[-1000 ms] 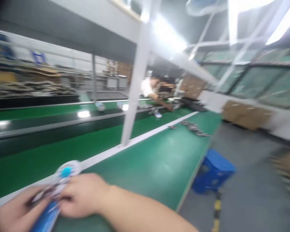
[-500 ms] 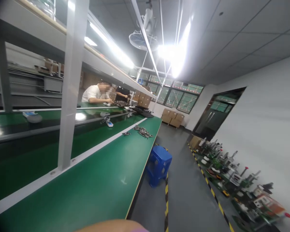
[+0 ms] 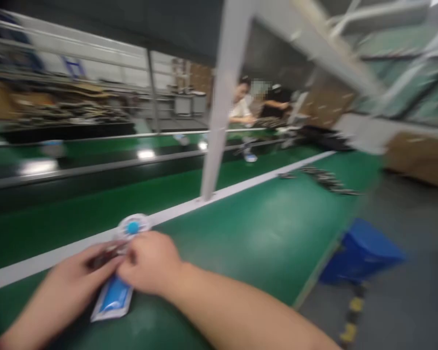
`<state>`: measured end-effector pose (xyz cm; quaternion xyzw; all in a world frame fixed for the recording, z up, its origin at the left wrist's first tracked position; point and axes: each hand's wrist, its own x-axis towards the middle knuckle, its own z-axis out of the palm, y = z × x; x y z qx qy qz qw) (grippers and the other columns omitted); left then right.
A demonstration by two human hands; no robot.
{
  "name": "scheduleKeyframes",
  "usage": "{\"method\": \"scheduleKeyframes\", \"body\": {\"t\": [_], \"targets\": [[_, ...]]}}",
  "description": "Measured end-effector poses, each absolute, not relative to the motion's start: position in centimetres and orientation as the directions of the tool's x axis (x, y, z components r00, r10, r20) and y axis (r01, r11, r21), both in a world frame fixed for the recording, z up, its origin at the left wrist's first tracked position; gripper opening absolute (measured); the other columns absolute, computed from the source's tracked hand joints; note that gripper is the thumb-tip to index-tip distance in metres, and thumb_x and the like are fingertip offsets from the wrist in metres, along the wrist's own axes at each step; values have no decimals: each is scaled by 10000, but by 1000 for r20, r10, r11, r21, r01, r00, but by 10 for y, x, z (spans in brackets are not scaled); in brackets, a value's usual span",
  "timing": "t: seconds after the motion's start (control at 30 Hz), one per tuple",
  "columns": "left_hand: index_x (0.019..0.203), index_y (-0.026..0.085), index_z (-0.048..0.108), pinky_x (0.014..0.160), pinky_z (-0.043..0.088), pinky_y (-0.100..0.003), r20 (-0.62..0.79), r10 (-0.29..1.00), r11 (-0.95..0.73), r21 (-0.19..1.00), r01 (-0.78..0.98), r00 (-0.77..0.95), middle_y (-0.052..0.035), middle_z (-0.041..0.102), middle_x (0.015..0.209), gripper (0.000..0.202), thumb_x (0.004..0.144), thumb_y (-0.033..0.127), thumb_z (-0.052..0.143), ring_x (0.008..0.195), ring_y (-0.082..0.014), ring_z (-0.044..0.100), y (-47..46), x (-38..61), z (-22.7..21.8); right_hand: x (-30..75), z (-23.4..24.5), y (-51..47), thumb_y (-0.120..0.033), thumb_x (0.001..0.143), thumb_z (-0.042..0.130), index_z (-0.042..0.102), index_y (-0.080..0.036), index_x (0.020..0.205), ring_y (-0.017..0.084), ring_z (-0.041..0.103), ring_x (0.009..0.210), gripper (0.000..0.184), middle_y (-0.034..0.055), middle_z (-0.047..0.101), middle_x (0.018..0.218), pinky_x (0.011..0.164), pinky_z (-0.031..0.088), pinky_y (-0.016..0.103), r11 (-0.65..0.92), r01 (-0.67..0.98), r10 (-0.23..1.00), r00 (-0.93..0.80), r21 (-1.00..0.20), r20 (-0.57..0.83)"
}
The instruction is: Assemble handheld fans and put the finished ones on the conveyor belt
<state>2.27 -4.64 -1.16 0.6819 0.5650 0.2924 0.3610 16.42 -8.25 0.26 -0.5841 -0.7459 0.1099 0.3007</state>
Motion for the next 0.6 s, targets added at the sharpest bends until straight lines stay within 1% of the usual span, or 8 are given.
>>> {"method": "scheduleKeyframes", "body": {"t": [0.03, 0.1, 0.17, 0.2, 0.33, 0.5, 0.6], "targets": [[887, 300, 735, 843, 531, -364, -23, 975, -110, 816, 568, 221, 2, 721, 951, 246, 684, 438, 713, 909, -263, 659, -52, 8, -2, 164, -1, -81, -207, 718, 598, 573, -188, 624, 147, 578, 675, 98, 6, 633, 695, 634, 461, 237, 282, 763, 937, -91, -582, 336], [877, 289, 737, 845, 522, -344, -57, 960, -106, 831, 546, 273, -1, 726, 944, 207, 710, 380, 653, 911, -251, 664, -58, -3, 13, 163, -6, -79, -149, 690, 593, 569, -192, 622, 137, 557, 638, 84, -6, 603, 662, 598, 433, 233, 245, 661, 948, -10, -709, 318], [864, 255, 731, 834, 518, -337, -84, 957, -79, 845, 529, 277, -16, 730, 920, 192, 739, 343, 616, 894, -243, 667, -61, -1, 21, 161, -5, -82, -124, 665, 603, 559, -193, 601, 129, 539, 606, 105, -14, 593, 646, 571, 409, 233, 222, 596, 957, 18, -772, 288], [877, 238, 727, 831, 516, -336, -98, 956, -61, 854, 517, 275, -23, 732, 918, 198, 755, 339, 609, 888, -241, 669, -63, 2, 22, 161, -3, -84, -117, 658, 606, 555, -192, 593, 127, 535, 600, 111, -15, 595, 650, 565, 402, 235, 218, 583, 959, 20, -783, 281], [999, 201, 712, 830, 504, -319, -152, 945, 12, 900, 435, 289, -32, 740, 982, 266, 798, 343, 613, 919, -238, 674, -67, 7, 25, 159, 3, -87, -116, 665, 608, 552, -183, 600, 134, 542, 626, 109, -7, 613, 680, 582, 394, 244, 255, 605, 951, -14, -754, 309], [994, 194, 690, 807, 495, -315, -176, 953, 54, 901, 430, 249, -25, 732, 958, 249, 784, 314, 629, 894, -228, 668, -66, 4, 24, 161, -2, -83, -109, 674, 594, 562, -171, 611, 148, 547, 644, 93, 6, 604, 662, 621, 396, 268, 318, 666, 925, -61, -675, 375], [979, 194, 671, 798, 489, -312, -176, 959, 67, 901, 428, 223, -20, 726, 940, 238, 780, 319, 632, 876, -218, 660, -66, 4, 23, 162, -3, -84, -106, 686, 586, 584, -170, 621, 151, 553, 652, 91, 8, 610, 659, 636, 400, 275, 344, 669, 918, -93, -659, 384]]}}
